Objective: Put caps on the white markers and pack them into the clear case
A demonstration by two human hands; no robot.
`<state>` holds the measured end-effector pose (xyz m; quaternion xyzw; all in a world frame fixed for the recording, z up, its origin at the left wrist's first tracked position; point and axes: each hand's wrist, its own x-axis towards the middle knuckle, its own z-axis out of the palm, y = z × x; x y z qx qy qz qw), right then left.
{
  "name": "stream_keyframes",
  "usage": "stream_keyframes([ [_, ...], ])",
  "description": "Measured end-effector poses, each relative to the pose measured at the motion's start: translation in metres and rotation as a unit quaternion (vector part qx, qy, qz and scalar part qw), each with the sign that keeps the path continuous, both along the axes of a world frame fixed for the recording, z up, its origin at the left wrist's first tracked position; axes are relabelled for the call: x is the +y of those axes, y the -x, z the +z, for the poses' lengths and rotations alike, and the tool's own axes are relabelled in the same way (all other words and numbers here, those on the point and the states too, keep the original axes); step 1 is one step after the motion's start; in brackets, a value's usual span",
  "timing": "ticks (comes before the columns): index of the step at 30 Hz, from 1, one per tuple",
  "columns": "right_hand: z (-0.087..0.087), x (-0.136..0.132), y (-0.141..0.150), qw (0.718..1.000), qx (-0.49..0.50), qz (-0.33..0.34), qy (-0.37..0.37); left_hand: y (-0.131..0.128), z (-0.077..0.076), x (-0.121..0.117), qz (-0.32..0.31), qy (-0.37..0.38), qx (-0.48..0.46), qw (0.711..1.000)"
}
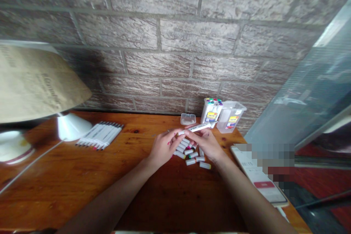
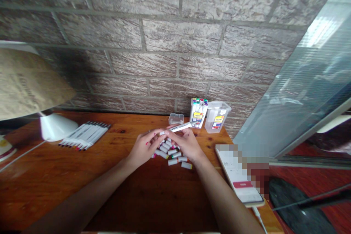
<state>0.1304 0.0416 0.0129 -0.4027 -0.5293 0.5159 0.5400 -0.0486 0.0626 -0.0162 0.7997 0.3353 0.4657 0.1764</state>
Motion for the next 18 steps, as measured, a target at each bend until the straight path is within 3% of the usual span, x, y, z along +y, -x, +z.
stream_keyframes([
  [18, -0.0042, 0.0016, -0.0061, 1.000, -0.015, 0.010, -0.011, -0.0007, 0.0033, -0.0012, 0.014, 0.019, -0.024, 0.999],
])
